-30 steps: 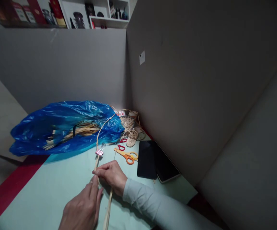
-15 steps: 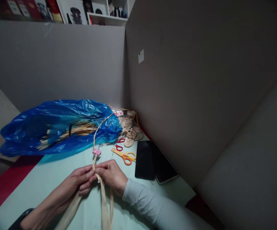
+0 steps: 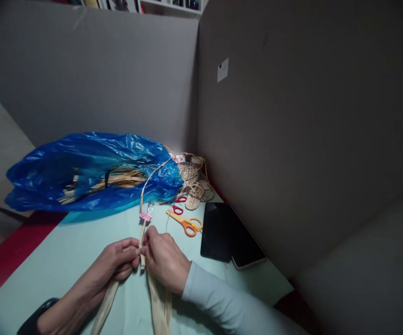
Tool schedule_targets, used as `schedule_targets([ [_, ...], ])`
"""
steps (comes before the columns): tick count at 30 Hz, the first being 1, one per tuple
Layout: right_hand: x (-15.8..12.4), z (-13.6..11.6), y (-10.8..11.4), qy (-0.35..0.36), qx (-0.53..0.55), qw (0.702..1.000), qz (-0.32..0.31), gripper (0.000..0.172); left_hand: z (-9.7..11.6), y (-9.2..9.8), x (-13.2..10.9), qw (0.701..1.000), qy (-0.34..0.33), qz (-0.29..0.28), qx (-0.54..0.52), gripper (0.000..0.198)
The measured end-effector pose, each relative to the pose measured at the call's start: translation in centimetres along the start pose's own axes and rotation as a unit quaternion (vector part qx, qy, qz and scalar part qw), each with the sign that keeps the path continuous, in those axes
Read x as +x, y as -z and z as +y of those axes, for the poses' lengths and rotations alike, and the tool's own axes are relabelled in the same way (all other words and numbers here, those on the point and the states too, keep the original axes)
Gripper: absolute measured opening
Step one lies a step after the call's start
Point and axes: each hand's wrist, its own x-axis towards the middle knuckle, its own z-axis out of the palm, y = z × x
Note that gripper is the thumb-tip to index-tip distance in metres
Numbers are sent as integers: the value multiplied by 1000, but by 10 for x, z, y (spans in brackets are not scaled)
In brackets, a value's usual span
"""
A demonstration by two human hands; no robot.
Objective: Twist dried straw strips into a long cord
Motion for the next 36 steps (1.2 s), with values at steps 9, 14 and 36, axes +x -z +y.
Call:
schedule_targets([
  [9,-9,-23,-2,46,-316,947,-32,7,-4,-12,-6,980,-111,122,111,15],
  [14,-17,-31,-14,43,-371,927,-36,13,-8,-13,-5,984,-97,117,88,20],
  [36,17,-1,16,-96,304,931,-178,33,2,3,-8,998,-63,-5,-27,37],
])
